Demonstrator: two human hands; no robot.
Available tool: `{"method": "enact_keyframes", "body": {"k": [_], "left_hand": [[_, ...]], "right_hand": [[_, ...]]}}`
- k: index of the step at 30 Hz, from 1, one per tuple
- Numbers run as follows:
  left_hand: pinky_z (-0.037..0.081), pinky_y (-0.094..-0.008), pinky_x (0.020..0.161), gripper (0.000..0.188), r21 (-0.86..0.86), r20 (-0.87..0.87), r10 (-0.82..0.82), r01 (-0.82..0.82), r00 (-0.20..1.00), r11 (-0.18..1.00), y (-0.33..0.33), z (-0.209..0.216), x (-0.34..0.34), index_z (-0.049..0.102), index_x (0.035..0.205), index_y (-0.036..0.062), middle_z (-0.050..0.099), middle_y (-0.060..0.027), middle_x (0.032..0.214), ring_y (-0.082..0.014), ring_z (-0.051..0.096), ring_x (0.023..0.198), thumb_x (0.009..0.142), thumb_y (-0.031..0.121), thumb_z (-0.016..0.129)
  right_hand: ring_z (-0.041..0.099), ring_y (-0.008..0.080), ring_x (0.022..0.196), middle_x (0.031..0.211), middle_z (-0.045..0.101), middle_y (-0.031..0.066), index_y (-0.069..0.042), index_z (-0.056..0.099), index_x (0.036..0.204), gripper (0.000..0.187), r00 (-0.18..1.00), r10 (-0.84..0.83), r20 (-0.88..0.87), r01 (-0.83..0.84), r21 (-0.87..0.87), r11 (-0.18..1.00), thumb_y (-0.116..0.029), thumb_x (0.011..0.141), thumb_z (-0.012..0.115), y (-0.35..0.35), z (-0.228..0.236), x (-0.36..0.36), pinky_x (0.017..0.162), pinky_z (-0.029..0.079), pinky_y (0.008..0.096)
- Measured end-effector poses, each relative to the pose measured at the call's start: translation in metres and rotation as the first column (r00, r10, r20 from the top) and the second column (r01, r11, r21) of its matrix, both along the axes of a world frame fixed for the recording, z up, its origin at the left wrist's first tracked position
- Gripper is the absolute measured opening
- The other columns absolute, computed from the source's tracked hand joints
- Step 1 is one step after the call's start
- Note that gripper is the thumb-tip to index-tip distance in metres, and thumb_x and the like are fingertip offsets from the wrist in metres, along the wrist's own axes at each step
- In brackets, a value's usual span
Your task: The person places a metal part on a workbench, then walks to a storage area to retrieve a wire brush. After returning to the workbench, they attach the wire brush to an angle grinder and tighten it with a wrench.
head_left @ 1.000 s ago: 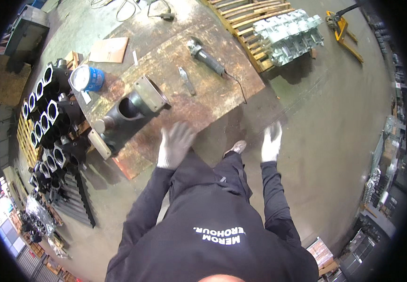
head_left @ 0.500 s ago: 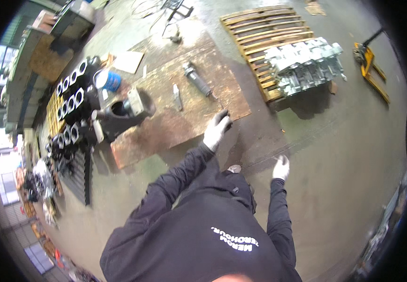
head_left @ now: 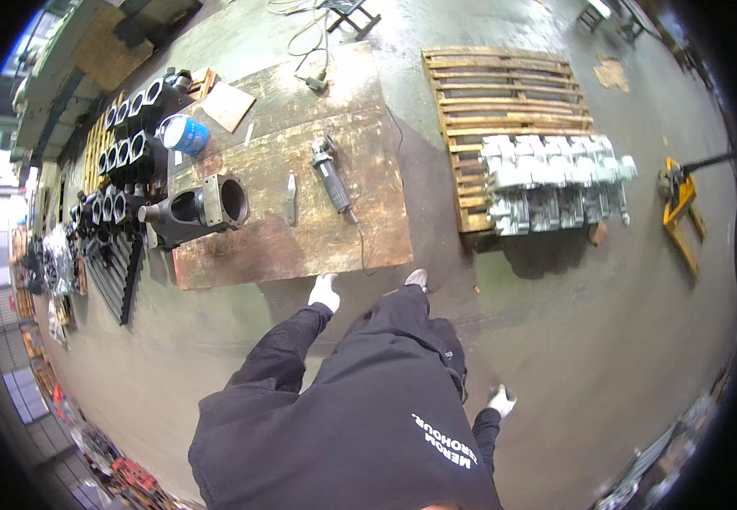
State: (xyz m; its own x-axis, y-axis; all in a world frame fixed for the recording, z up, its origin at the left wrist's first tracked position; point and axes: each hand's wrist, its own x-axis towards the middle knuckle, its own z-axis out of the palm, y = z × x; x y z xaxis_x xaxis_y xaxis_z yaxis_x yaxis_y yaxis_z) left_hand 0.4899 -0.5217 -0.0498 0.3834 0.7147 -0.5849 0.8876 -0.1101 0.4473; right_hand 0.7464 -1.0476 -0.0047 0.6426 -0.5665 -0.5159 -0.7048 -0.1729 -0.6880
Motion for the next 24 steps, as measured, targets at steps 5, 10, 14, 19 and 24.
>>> {"method": "enact_keyframes", "body": {"k": [5, 10, 14, 19, 24], "left_hand": [[0.047, -0.0419, 0.102, 0.047, 0.103, 0.140, 0.058, -0.073, 0.988, 0.992, 0.029, 0.011, 0.115, 0.057, 0.130, 0.0030, 0.062, -0.0243, 0.124, -0.0382, 0.059, 0.117, 0.084, 0.011, 0.057], [0.049, -0.0384, 0.100, 0.043, -0.001, 0.388, 0.204, -0.221, 0.899, 0.975, 0.062, 0.022, 0.215, 0.055, 0.131, -0.0001, 0.063, -0.0210, 0.125, -0.0319, 0.063, 0.115, 0.090, 0.012, 0.058], [0.049, -0.0373, 0.100, 0.043, 0.000, 0.419, 0.345, -0.380, 0.840, 0.925, 0.063, 0.002, 0.236, 0.055, 0.131, -0.0024, 0.063, -0.0219, 0.126, -0.0313, 0.063, 0.117, 0.091, 0.012, 0.058], [0.048, -0.0384, 0.102, 0.043, -0.079, 0.249, 0.571, -0.571, 0.782, 0.817, 0.030, -0.008, 0.210, 0.060, 0.126, -0.0023, 0.066, -0.0245, 0.122, -0.0342, 0.063, 0.118, 0.087, 0.017, 0.060], [0.046, -0.0402, 0.105, 0.051, -0.065, -0.111, 0.618, -0.626, 0.779, 0.777, 0.041, -0.025, 0.192, 0.057, 0.132, 0.0020, 0.063, -0.0236, 0.128, -0.0355, 0.060, 0.121, 0.087, 0.024, 0.061]], "right_hand": [[0.061, 0.0202, 0.076, 0.092, 0.058, 0.0103, -0.003, 0.052, 0.112, 0.024, 0.998, 0.061, -0.031, -0.059, 0.049, 0.997, 0.001, 0.091, 0.063, -0.001, 0.018, 0.086, 0.072, 0.062, 0.0403], [0.061, 0.0252, 0.079, 0.094, 0.061, 0.0098, -0.008, 0.053, 0.110, 0.029, 0.949, 0.313, -0.027, -0.314, -0.023, 0.949, -0.004, 0.087, 0.070, 0.016, -0.028, 0.213, 0.068, 0.060, 0.0454], [0.061, 0.0271, 0.078, 0.086, 0.059, 0.0082, -0.013, 0.054, 0.113, 0.030, 0.932, 0.361, -0.023, -0.350, 0.186, 0.918, -0.006, 0.088, 0.069, 0.073, -0.072, 0.357, 0.066, 0.055, 0.0477], [0.062, 0.0231, 0.076, 0.092, 0.060, 0.0085, -0.008, 0.059, 0.113, 0.025, 0.841, 0.535, 0.082, -0.539, 0.218, 0.814, -0.006, 0.090, 0.068, 0.219, -0.050, 0.489, 0.069, 0.058, 0.0412], [0.063, 0.0185, 0.071, 0.094, 0.063, 0.0074, -0.005, 0.057, 0.120, 0.025, 0.608, 0.779, 0.151, -0.787, 0.245, 0.567, -0.010, 0.096, 0.064, 0.357, -0.036, 0.540, 0.066, 0.059, 0.0331]]}}
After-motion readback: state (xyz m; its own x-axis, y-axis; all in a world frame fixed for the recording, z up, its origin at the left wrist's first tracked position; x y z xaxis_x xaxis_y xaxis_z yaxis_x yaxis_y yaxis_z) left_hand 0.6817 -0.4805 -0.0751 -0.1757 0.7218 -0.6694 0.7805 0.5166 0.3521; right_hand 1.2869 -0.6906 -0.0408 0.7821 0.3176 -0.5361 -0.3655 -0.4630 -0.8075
